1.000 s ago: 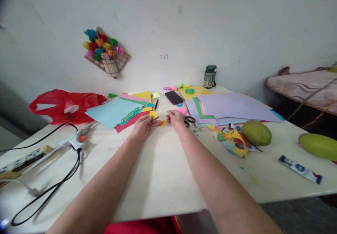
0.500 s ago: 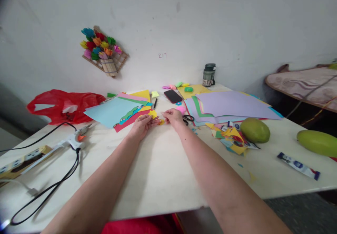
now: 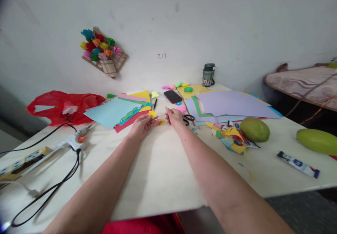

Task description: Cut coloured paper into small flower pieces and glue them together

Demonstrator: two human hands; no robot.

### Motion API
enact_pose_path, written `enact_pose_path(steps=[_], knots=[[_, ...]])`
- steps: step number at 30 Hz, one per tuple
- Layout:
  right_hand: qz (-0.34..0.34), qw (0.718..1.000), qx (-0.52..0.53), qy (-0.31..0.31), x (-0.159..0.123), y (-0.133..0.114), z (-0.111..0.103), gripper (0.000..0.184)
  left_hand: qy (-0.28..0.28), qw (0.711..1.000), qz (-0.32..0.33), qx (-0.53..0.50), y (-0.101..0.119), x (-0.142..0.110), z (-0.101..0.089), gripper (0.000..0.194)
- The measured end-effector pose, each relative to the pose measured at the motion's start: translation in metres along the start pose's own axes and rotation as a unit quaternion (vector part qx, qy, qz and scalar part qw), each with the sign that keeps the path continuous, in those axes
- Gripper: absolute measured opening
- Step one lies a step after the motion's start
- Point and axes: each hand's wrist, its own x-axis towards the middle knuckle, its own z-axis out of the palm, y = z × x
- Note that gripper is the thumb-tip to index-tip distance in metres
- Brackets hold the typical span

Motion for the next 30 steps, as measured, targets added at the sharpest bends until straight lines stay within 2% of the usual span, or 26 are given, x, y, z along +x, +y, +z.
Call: enact_pose_path(steps=[5, 9, 11, 17, 20, 24, 30], knots=[[0.011, 1.000, 0.016, 0.018, 0.0013, -0.0025, 0.0020, 0.014, -0.002, 1.000, 0.004, -0.006, 0.0005, 0.0001, 0.0004, 0.006], [0.030, 0.998, 0.052, 0.028, 0.0008, -0.0052, 0.0035, 0.011, -0.003, 1.000, 0.006, -0.014, 0.0003, 0.0004, 0.0004, 0.006], [0.032, 0.998, 0.050, 0.016, 0.0009, -0.0043, 0.0027, 0.012, -0.001, 1.000, 0.006, -0.015, 0.0006, 0.0003, 0.0005, 0.005], [0.007, 1.000, 0.006, -0.008, 0.0015, 0.0019, -0.0005, 0.031, 0.000, 1.000, 0.000, -0.010, 0.0013, -0.0004, 0.0008, 0.006], [-0.007, 1.000, -0.013, -0.005, 0.0020, 0.0023, 0.0006, 0.027, -0.005, 1.000, 0.002, -0.010, 0.0006, -0.0001, -0.0003, 0.006], [-0.032, 0.999, -0.022, 0.005, 0.0034, 0.0026, 0.0024, 0.030, -0.005, 1.000, 0.004, -0.006, 0.0001, 0.0004, -0.0013, 0.005], [-0.029, 0.999, -0.016, 0.016, 0.0038, 0.0025, 0.0021, 0.020, -0.003, 1.000, 0.003, 0.000, 0.0012, -0.0001, 0.0000, 0.008]])
